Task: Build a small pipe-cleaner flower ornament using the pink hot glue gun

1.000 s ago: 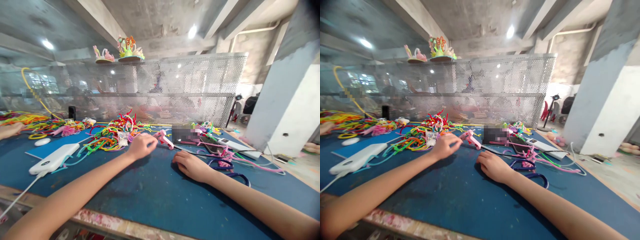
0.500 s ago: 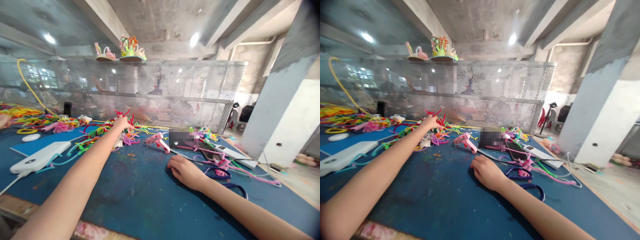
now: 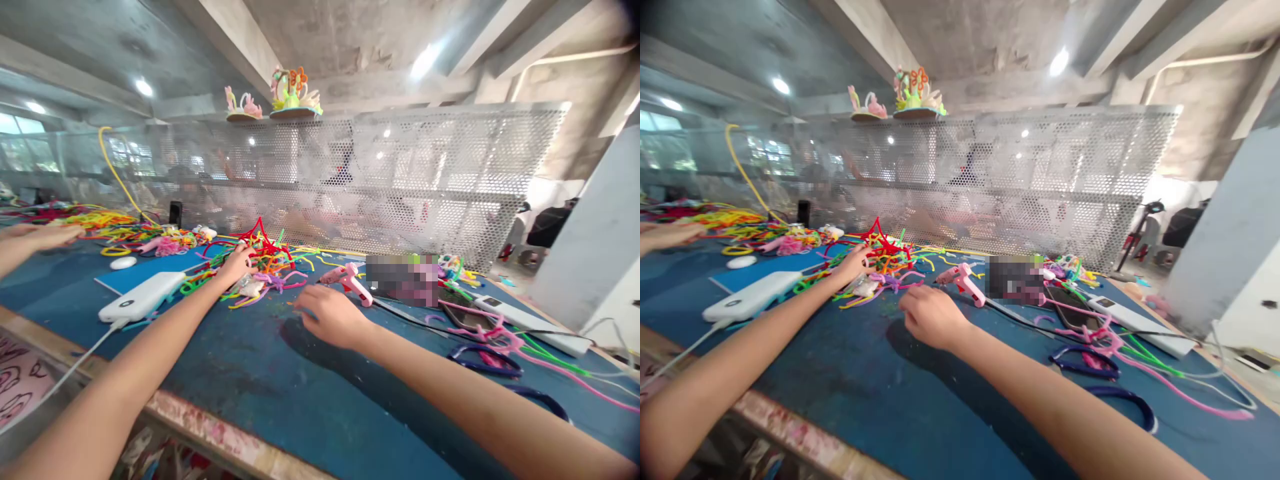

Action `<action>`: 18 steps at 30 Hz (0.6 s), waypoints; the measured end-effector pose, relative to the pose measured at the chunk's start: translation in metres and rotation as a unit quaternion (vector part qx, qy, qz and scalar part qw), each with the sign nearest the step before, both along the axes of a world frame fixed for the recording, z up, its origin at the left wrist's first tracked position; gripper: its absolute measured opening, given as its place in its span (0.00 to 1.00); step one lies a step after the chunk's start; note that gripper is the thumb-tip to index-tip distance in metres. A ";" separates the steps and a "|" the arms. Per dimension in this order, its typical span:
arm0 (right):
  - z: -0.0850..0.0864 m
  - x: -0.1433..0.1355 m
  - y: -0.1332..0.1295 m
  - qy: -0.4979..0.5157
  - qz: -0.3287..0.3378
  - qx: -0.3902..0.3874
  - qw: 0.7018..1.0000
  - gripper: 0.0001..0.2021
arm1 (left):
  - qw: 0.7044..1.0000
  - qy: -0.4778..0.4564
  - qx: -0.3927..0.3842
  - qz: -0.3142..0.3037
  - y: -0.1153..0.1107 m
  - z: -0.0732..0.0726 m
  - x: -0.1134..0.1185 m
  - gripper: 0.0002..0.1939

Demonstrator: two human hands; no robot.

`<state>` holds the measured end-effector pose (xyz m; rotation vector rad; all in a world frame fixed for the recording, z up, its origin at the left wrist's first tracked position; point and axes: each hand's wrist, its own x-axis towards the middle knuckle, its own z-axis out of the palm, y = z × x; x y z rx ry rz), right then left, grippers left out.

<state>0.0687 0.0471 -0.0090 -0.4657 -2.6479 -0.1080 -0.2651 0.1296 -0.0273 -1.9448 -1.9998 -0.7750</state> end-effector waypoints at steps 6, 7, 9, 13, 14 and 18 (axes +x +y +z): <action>0.039 -0.096 0.058 0.130 -0.126 -0.086 0.980 0.13 | 0.999 -0.010 0.030 -0.041 -0.012 -0.006 -0.006 0.23; 0.041 -0.106 0.067 0.133 -0.141 -0.090 0.977 0.14 | 0.998 -0.011 0.031 -0.046 -0.012 -0.006 -0.006 0.23; 0.039 -0.121 0.082 0.133 -0.161 -0.097 0.973 0.15 | 0.998 -0.012 0.031 -0.056 -0.013 -0.005 -0.006 0.23; 0.026 -0.140 0.097 0.131 -0.177 -0.101 0.970 0.16 | 0.997 -0.007 0.036 -0.070 -0.013 -0.005 -0.007 0.23; 0.023 -0.144 0.099 0.133 -0.180 -0.102 0.969 0.17 | 0.997 -0.004 0.036 -0.073 -0.013 -0.005 -0.007 0.23; 0.016 -0.157 0.107 0.148 -0.180 -0.102 0.967 0.13 | 0.996 0.003 0.034 -0.077 -0.012 -0.006 -0.008 0.22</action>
